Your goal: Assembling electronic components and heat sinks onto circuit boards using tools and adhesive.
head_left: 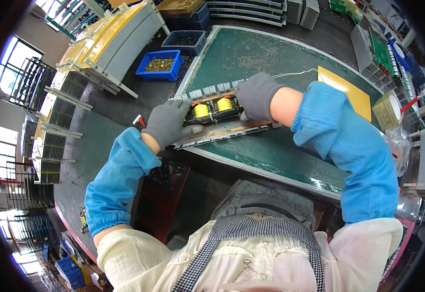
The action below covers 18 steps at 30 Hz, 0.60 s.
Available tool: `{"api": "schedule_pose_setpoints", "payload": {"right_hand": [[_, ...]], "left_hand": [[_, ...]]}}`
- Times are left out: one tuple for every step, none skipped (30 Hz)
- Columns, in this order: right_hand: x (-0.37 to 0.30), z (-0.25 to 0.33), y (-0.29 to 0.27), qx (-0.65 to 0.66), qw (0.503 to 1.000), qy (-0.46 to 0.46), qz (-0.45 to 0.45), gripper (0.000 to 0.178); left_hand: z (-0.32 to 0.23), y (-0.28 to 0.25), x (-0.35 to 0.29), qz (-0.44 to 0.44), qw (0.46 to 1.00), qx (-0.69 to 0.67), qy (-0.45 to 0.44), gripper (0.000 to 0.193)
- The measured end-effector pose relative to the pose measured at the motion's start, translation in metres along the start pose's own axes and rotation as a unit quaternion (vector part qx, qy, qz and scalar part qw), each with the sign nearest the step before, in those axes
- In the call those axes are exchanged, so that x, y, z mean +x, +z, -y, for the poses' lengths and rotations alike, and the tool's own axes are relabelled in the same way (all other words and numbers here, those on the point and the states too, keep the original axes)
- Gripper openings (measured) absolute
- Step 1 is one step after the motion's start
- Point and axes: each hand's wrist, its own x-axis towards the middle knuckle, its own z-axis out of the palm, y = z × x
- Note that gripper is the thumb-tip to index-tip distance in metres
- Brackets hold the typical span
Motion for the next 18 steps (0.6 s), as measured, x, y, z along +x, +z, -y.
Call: {"api": "schedule_pose_setpoints", "payload": {"right_hand": [[0.000,0.003,0.008,0.010,0.999,0.004,-0.038,0.046],[0.002,0.006,0.017,0.020,0.997,0.008,-0.074,0.049],[0.004,0.012,0.017,0.019,0.992,-0.001,-0.126,0.054],[0.008,0.016,0.017,0.019,0.992,-0.005,-0.124,0.054],[0.016,0.020,0.017,0.022,0.996,-0.003,-0.084,0.053],[0.021,0.021,0.013,0.025,0.999,0.002,-0.043,0.051],[0.018,0.022,0.006,0.023,1.000,-0.003,-0.019,0.047],[0.022,0.021,0.004,0.026,1.000,-0.006,-0.013,0.047],[0.021,0.021,0.006,0.012,1.000,-0.015,-0.014,0.043],[0.018,0.020,0.004,-0.002,1.000,-0.022,-0.013,0.039],[0.017,0.019,-0.001,-0.011,0.999,-0.026,0.022,0.033],[0.019,0.022,-0.005,-0.005,1.000,-0.020,0.021,0.033],[0.019,0.024,-0.008,-0.021,0.999,-0.027,0.028,0.032],[0.014,0.023,-0.010,-0.039,0.998,-0.032,0.033,0.031],[0.010,0.022,-0.009,-0.042,0.998,-0.046,0.013,0.033],[0.007,0.017,-0.003,-0.043,0.999,-0.031,0.004,0.033],[0.005,0.011,0.003,-0.006,1.000,-0.027,0.003,0.038],[0.006,0.004,0.005,0.027,0.999,-0.023,-0.003,0.044]], "left_hand": [[-0.008,-0.006,0.002,0.004,0.999,-0.034,0.018,0.084],[-0.017,-0.009,0.009,0.001,0.999,-0.036,0.021,0.084],[-0.025,-0.013,0.012,0.023,0.999,-0.049,0.000,0.086],[-0.029,-0.013,0.015,0.046,0.997,-0.064,-0.021,0.088],[-0.030,-0.003,0.015,0.021,0.999,-0.042,-0.011,0.084],[-0.031,-0.001,0.018,0.023,0.999,-0.045,-0.012,0.084],[-0.031,0.003,0.019,0.026,0.999,-0.022,-0.022,0.081],[-0.031,0.006,0.021,0.030,0.999,0.003,-0.030,0.079],[-0.030,0.006,0.023,-0.006,1.000,0.013,-0.002,0.075],[-0.031,0.006,0.026,0.000,1.000,0.007,0.009,0.075],[-0.033,0.004,0.028,-0.001,1.000,0.013,0.014,0.075],[-0.033,-0.002,0.028,-0.006,0.999,0.028,0.017,0.075],[-0.034,-0.003,0.028,-0.021,0.999,0.025,0.018,0.076],[-0.034,-0.003,0.028,-0.024,0.999,0.031,0.028,0.076],[-0.032,-0.001,0.027,-0.014,0.999,0.026,0.019,0.075],[-0.032,0.000,0.028,-0.008,1.000,0.024,0.012,0.074],[-0.031,0.001,0.027,-0.007,1.000,-0.003,0.014,0.072],[-0.031,0.000,0.028,-0.020,0.999,0.010,0.023,0.072]]}}
